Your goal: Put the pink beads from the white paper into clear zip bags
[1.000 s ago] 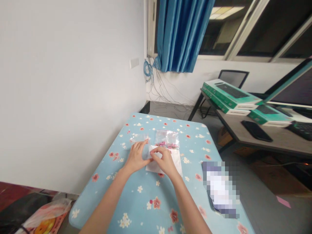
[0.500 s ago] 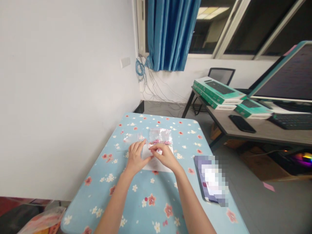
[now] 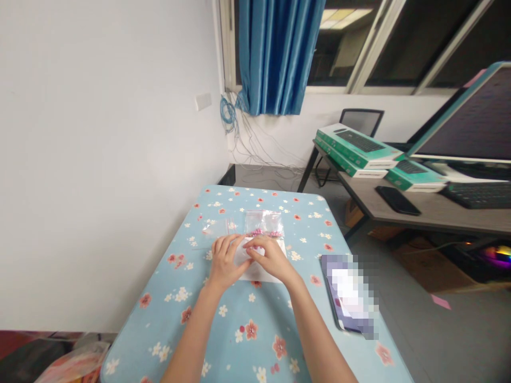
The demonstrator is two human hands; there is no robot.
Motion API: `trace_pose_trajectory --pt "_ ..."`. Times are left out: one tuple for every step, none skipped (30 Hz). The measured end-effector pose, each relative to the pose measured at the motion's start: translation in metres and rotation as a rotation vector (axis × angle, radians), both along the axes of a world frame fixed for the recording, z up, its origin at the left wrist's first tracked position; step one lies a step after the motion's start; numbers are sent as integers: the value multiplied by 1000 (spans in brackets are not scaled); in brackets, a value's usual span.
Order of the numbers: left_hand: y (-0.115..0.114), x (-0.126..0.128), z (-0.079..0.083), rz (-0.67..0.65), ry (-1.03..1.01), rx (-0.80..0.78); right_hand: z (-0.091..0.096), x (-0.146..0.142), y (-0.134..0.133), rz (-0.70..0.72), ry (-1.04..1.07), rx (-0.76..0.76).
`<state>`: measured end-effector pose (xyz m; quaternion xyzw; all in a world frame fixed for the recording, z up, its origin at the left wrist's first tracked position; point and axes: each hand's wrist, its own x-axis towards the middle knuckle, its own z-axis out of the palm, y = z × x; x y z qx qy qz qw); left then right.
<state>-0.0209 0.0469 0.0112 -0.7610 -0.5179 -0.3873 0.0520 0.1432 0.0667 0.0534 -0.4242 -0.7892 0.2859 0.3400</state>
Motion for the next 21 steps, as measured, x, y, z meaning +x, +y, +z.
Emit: trace_pose_trajectory --pt "0 0 0 -5 7 9 -1 0 0 8 -9 -4" --pt "-1 1 -1 -11 15 15 -1 0 0 14 -17 -10" --pt "-1 1 -1 -14 23 19 -2 0 0 16 -20 -18" --pt "-1 1 -2 -15 29 21 -2 0 0 18 -17 -27" --pt "-1 1 -2 -14 34 21 -2 0 0 22 -6 -36" --pt "-1 1 -3 -10 36 21 -2 1 0 29 13 -46" --pt "-1 1 -4 -5 34 24 -2 1 0 41 38 -59" --pt "-1 0 -4 0 31 28 -3 1 0 56 66 -74" --pt "-1 0 -5 5 26 32 -3 1 -1 71 95 -90" --pt "-1 0 -5 8 19 39 -4 1 -1 82 124 -103" --pt "0 0 -6 9 11 49 -4 1 -1 88 149 -114" --pt "0 0 -6 8 3 61 -5 1 -1 91 172 -122" --pt "0 0 -7 4 -5 73 -6 0 -1 90 189 -127" --pt "0 0 -7 0 -11 84 -7 0 -1 87 201 -128" --pt "0 0 -7 -3 -14 90 -7 0 -1 84 205 -126" --pt "1 0 -7 -4 -13 90 -8 -1 0 79 200 -120" --pt "1 0 -7 -4 -9 84 -8 -1 0 72 187 -109" --pt "1 0 -8 -3 -2 76 -8 -1 0 63 169 -94" --pt "1 0 -8 -2 3 70 -7 -1 0 52 148 -76" --pt "1 -1 -8 -1 6 67 -6 -2 0 40 125 -55" --pt "1 -1 -9 -1 5 69 -5 -3 0 28 103 -31"
